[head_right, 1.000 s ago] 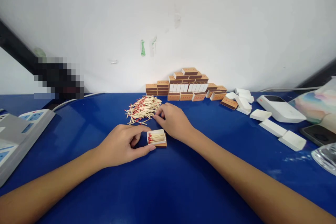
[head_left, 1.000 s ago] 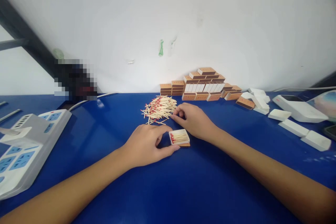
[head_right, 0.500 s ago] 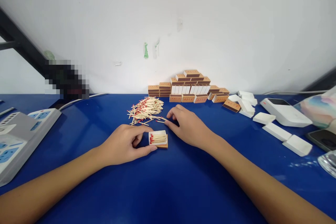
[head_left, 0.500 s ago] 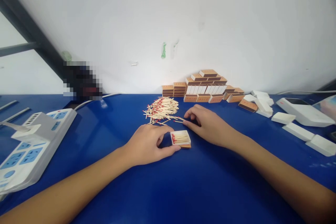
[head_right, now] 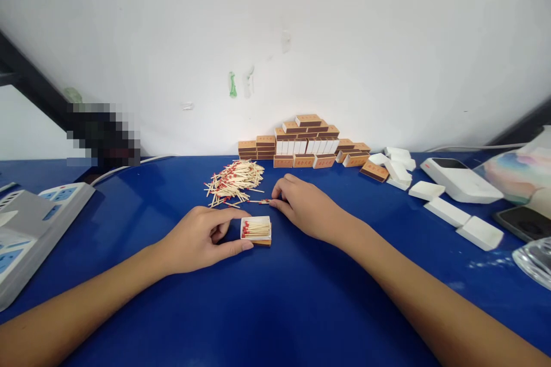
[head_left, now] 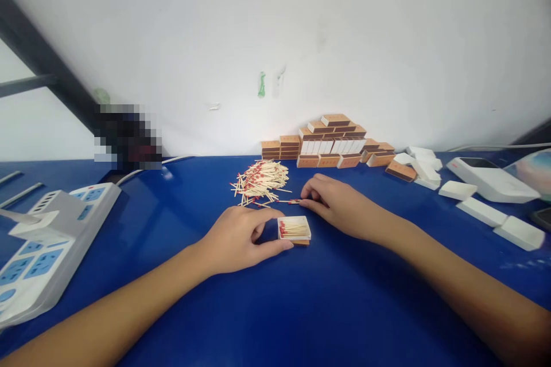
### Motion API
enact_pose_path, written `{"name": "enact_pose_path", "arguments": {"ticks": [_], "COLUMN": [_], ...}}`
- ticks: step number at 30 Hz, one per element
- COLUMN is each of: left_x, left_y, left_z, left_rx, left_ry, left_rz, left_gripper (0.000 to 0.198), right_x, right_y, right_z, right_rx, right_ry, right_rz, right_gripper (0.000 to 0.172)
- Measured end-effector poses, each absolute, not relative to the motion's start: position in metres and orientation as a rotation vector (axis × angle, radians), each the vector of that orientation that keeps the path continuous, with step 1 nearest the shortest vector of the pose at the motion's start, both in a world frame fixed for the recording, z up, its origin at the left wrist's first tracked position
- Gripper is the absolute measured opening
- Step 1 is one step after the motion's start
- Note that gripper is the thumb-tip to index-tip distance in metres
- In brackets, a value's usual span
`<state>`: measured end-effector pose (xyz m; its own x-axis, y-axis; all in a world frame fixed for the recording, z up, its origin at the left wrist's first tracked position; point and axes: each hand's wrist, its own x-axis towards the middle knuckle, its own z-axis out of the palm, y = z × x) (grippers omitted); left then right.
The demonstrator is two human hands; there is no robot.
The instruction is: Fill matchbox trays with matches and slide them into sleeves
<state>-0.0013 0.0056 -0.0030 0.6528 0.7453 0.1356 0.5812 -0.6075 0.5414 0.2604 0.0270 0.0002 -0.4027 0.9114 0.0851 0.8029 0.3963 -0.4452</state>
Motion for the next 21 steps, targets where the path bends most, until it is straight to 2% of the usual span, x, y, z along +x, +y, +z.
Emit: {"name": "enact_pose_path", "arguments": {"ticks": [21], "left_x": [-0.001], "left_y": [0.009], "left_z": [0.000], "left_rx": [2.441], "left_ry": [1.204], "left_rz": [0.459], "left_gripper": [0.039], "right_x": [0.269], "right_y": [0.027], "right_z": [0.006], "right_rx": [-1.482], "right_ry": [-2.349], "right_rz": [0.439], "right_gripper": [0.018]}}
